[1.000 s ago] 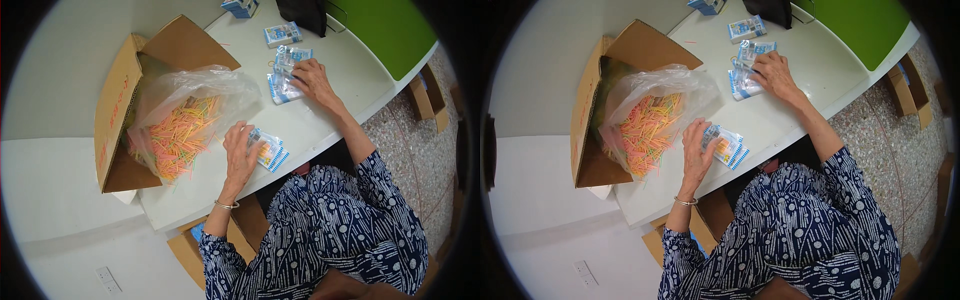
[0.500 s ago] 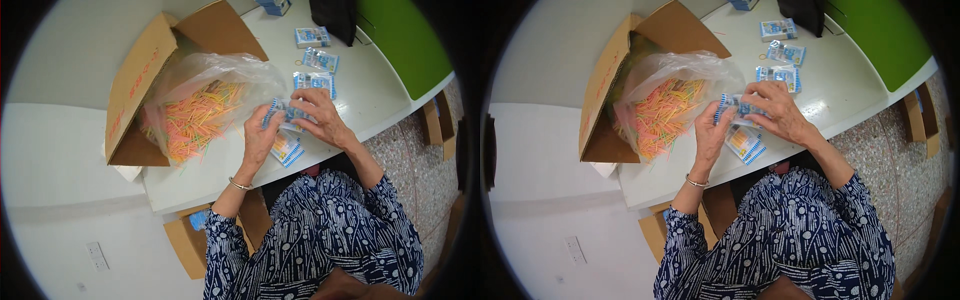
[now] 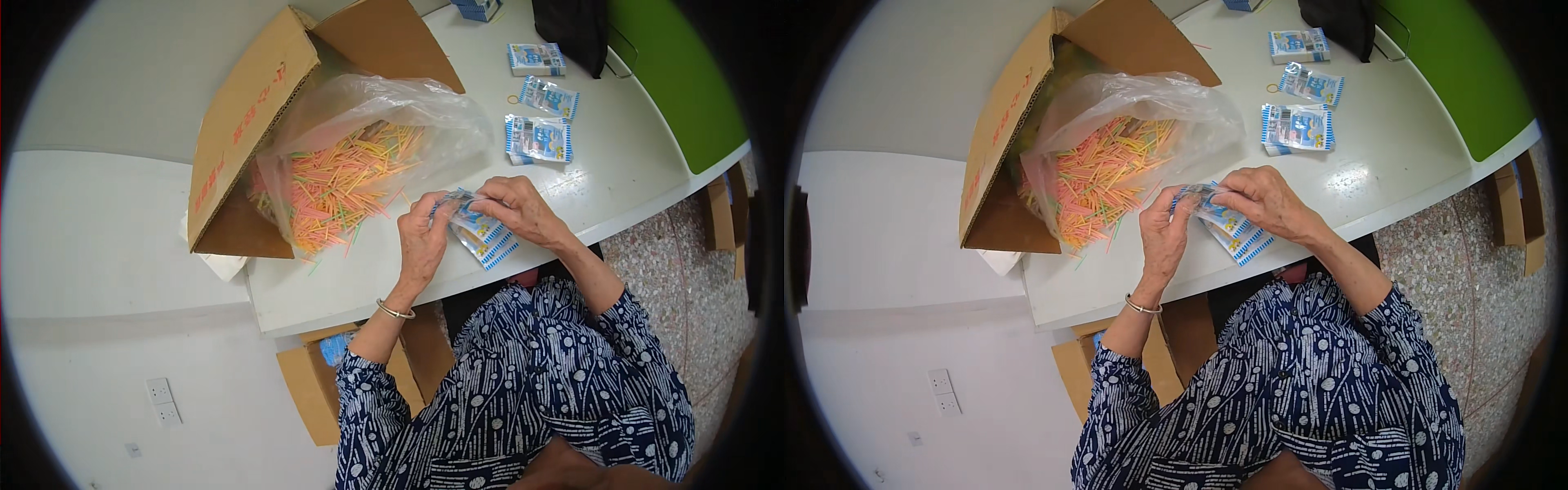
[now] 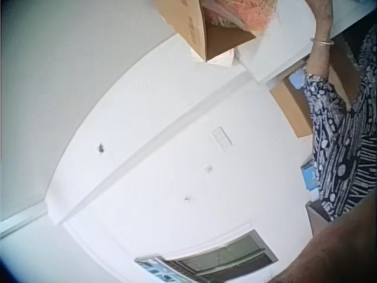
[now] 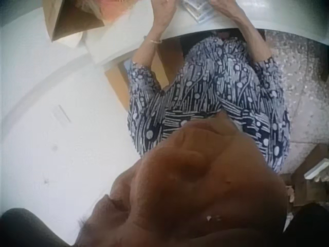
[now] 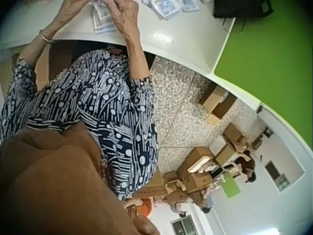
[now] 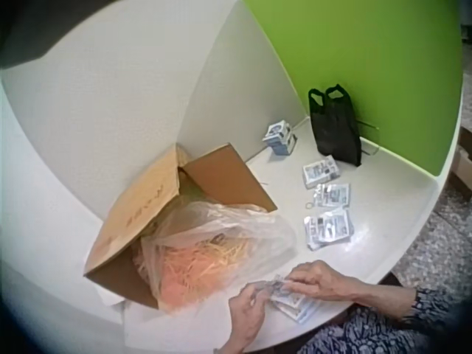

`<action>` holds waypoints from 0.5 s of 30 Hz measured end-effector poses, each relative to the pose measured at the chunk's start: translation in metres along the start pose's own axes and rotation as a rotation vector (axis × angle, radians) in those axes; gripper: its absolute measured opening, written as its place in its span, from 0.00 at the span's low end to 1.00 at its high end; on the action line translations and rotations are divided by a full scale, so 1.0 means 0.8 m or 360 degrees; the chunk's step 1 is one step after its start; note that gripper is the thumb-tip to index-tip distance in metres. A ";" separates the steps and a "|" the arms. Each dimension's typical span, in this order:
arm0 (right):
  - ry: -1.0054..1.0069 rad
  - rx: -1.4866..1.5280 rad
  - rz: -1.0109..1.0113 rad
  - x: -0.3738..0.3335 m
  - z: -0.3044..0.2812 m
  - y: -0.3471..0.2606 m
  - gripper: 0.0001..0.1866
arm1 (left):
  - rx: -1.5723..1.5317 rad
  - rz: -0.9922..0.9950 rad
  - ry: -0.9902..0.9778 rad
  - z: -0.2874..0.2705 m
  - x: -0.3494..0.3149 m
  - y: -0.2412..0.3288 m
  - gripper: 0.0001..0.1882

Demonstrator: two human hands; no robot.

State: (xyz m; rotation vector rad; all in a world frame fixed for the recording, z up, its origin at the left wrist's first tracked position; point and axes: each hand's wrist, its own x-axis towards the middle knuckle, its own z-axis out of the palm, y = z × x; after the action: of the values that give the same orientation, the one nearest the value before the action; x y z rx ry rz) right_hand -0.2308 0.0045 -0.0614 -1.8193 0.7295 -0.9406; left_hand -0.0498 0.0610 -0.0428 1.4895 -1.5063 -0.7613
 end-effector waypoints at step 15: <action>0.0033 -0.0238 -0.0242 0.008 0.025 0.018 0.15 | 0.1095 0.0543 0.0290 -0.127 0.076 -0.073 0.14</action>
State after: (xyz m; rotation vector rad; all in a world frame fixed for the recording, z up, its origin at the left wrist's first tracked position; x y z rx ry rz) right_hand -0.2116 0.0030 -0.0785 -2.0216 0.6975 -1.0278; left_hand 0.0720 0.0100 -0.0402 1.6506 -1.9116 0.1199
